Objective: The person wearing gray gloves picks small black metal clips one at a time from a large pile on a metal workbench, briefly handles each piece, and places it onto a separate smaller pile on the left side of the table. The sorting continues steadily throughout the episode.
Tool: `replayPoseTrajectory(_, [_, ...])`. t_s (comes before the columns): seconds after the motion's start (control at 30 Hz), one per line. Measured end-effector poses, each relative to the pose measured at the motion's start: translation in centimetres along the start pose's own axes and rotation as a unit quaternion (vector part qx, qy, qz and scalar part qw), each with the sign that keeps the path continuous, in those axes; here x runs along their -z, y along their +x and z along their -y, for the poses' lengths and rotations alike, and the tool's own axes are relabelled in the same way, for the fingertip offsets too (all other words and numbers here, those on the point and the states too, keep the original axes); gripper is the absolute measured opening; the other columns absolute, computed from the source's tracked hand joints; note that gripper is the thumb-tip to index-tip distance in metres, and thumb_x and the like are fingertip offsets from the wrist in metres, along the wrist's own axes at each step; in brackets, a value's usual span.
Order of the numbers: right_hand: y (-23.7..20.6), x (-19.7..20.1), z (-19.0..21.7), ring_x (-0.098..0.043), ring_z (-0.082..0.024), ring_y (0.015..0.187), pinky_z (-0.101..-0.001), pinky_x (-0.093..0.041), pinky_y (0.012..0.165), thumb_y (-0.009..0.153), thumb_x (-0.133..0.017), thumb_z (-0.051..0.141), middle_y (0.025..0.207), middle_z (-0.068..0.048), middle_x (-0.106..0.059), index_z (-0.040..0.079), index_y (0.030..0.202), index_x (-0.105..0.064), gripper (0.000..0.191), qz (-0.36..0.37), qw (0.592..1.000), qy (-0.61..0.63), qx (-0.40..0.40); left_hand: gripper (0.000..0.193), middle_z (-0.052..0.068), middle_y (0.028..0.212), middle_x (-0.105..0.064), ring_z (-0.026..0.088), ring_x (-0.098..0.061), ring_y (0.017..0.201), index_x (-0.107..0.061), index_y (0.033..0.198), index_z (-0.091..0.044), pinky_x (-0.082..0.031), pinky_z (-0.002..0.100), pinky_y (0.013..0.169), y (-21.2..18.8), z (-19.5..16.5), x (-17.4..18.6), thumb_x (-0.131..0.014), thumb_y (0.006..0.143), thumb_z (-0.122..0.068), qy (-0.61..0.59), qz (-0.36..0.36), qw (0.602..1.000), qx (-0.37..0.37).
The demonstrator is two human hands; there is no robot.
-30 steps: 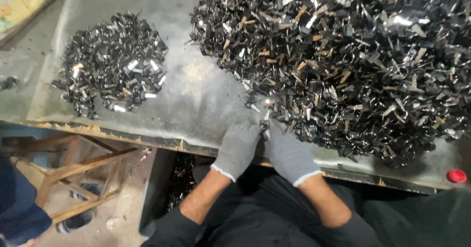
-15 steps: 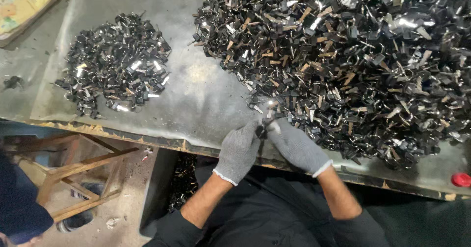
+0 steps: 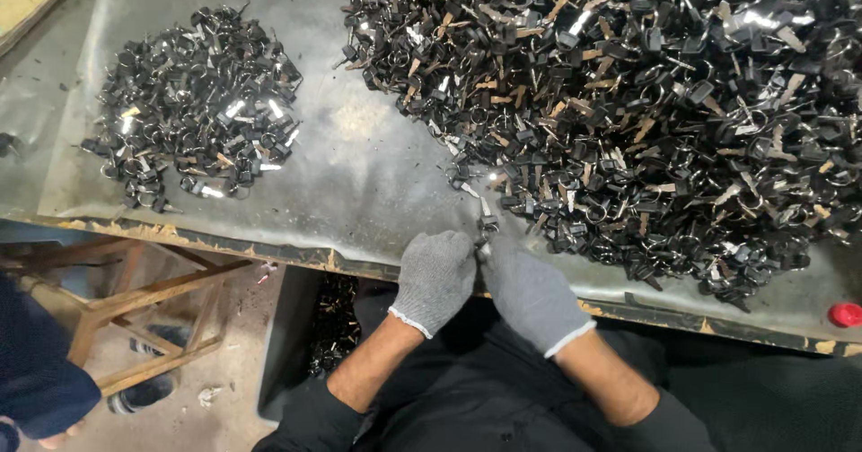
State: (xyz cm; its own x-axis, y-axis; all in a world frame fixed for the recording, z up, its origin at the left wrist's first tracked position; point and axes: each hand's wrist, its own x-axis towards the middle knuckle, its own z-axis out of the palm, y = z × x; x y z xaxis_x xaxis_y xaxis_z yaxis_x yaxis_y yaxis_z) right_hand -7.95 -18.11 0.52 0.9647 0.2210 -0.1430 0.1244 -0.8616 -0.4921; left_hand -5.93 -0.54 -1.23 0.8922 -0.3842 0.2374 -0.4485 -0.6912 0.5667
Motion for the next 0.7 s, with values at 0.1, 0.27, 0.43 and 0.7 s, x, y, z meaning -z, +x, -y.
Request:
replayPoseTrajectory(0.1, [0.1, 1.7, 0.5, -0.07, -0.044, 0.076, -0.0516, -0.057, 0.057, 0.095, -0.06, 0.018, 0.099, -0.028, -0.07, -0.004, 0.14, -0.044, 0.052, 0.019, 0.995, 0.089, 0.033, 0.013, 0.013, 0.077, -0.063, 0.037, -0.063, 0.074, -0.061, 0.081, -0.008, -0.046, 0.05, 0.068, 0.1, -0.2, 0.6, -0.072, 0.075, -0.013, 0.004, 0.009, 1.0, -0.015])
replayPoseTrajectory(0.27, [0.4, 1.5, 1.7, -0.075, -0.038, 0.078, -0.0497, -0.059, 0.064, 0.101, -0.055, 0.024, 0.089, -0.021, -0.073, 0.003, 0.149, -0.039, 0.055, 0.076, 0.989, -0.104, -0.079, 0.01, 0.012, 0.08, -0.066, 0.037, -0.064, 0.076, -0.065, 0.091, -0.008, -0.047, 0.051, 0.069, 0.3, -0.6, 0.7, -0.068, 0.083, -0.011, -0.025, 0.022, 0.999, 0.004])
replayPoseTrajectory(0.43, [0.0, 0.9, -0.3, -0.073, -0.039, 0.073, -0.0496, -0.057, 0.058, 0.096, -0.061, 0.026, 0.093, -0.023, -0.072, 0.001, 0.141, -0.044, 0.053, 0.014, 0.999, -0.024, -0.036, 0.019, 0.014, 0.08, -0.067, 0.036, -0.067, 0.078, -0.067, 0.095, -0.005, -0.05, 0.051, 0.071, 0.3, -0.6, 1.4, -0.07, 0.089, -0.023, 0.033, 0.069, 0.997, 0.025])
replayPoseTrajectory(0.7, [-2.5, -0.4, -1.2, -0.07, -0.046, 0.078, -0.0564, -0.055, 0.064, 0.092, -0.067, 0.028, 0.087, -0.024, -0.072, 0.004, 0.112, -0.059, 0.032, 0.08, 0.994, 0.076, 0.029, 0.038, 0.011, 0.107, -0.072, 0.033, -0.071, 0.101, -0.07, 0.122, -0.007, -0.055, 0.044, 0.089, 4.6, 0.4, 3.0, -0.066, 0.084, -0.005, -0.206, 0.099, 0.968, -0.105])
